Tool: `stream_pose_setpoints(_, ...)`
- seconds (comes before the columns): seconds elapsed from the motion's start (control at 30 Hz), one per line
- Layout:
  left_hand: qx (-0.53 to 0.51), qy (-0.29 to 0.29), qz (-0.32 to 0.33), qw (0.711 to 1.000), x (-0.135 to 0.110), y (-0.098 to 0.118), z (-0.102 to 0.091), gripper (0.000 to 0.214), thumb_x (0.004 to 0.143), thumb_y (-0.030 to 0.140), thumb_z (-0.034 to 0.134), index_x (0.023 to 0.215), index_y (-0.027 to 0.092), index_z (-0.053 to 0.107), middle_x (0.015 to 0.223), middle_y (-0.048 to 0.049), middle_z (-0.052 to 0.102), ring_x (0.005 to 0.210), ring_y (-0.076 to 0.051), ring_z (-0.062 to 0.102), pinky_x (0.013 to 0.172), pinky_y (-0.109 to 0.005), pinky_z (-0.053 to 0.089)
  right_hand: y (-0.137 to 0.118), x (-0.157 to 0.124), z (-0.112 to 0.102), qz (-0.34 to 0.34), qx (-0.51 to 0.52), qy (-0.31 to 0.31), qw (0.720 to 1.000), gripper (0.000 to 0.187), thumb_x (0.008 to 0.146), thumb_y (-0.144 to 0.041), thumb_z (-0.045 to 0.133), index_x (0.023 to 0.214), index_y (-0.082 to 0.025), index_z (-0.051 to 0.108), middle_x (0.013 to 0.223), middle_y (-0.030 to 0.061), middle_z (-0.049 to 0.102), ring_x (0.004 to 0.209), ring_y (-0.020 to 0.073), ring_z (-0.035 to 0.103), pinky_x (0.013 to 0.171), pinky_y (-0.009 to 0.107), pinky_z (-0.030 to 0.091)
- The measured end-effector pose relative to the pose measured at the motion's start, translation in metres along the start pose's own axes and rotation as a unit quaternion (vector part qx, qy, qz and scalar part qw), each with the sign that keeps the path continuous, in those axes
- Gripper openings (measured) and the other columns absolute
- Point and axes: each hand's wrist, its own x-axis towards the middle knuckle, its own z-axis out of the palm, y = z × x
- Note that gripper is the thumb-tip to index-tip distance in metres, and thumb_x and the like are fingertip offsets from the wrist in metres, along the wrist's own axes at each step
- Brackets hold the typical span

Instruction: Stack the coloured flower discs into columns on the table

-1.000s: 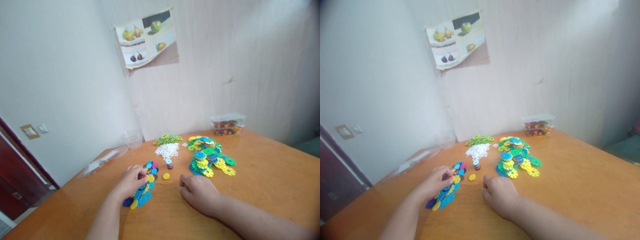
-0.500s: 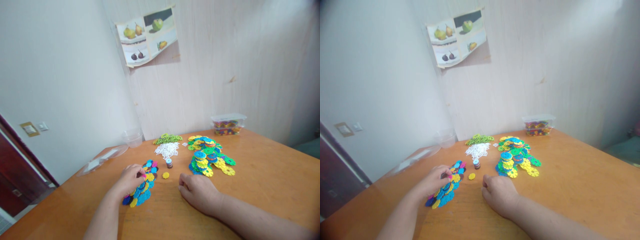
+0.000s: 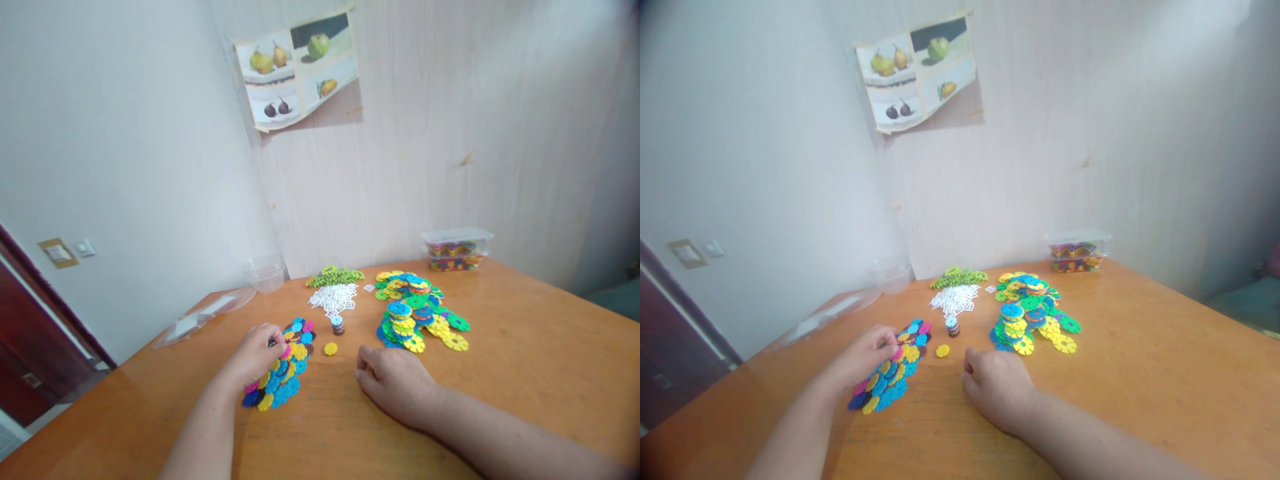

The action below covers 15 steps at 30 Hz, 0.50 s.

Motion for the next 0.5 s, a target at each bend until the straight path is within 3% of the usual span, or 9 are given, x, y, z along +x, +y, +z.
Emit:
stream_pose_setpoints(0.3,-0.095,-0.004,-0.047,0.994,-0.006,0.006,0.000,0.023,0.075,0.040,0.057,0.078,0.018,0.056,0.071,0.0009,0.061,0.067,-0.014,0.055,0.058,-0.022,0.040,0.000,0.000,0.000,-0.005,0.002,0.007,1.000,0.018,0.087,-0.032,0.047,0.086,-0.024,0.063,0.079,0.0016,0.071,0.073,0.0167,0.063,0.058,0.026,0.025)
stream_pose_setpoints(0.5,-0.133,0.010,-0.010,0.991,-0.002,0.023,0.012,0.019,0.076,0.034,0.056,0.087,0.019,0.058,0.076,-0.0003,0.062,0.070,-0.014,0.057,0.063,-0.023,0.044,-0.001,0.000,0.000,-0.002,-0.006,0.010,1.000,0.017,0.087,-0.030,0.047,0.086,-0.024,0.063,0.078,0.0012,0.071,0.072,0.0166,0.063,0.057,0.026,0.025)
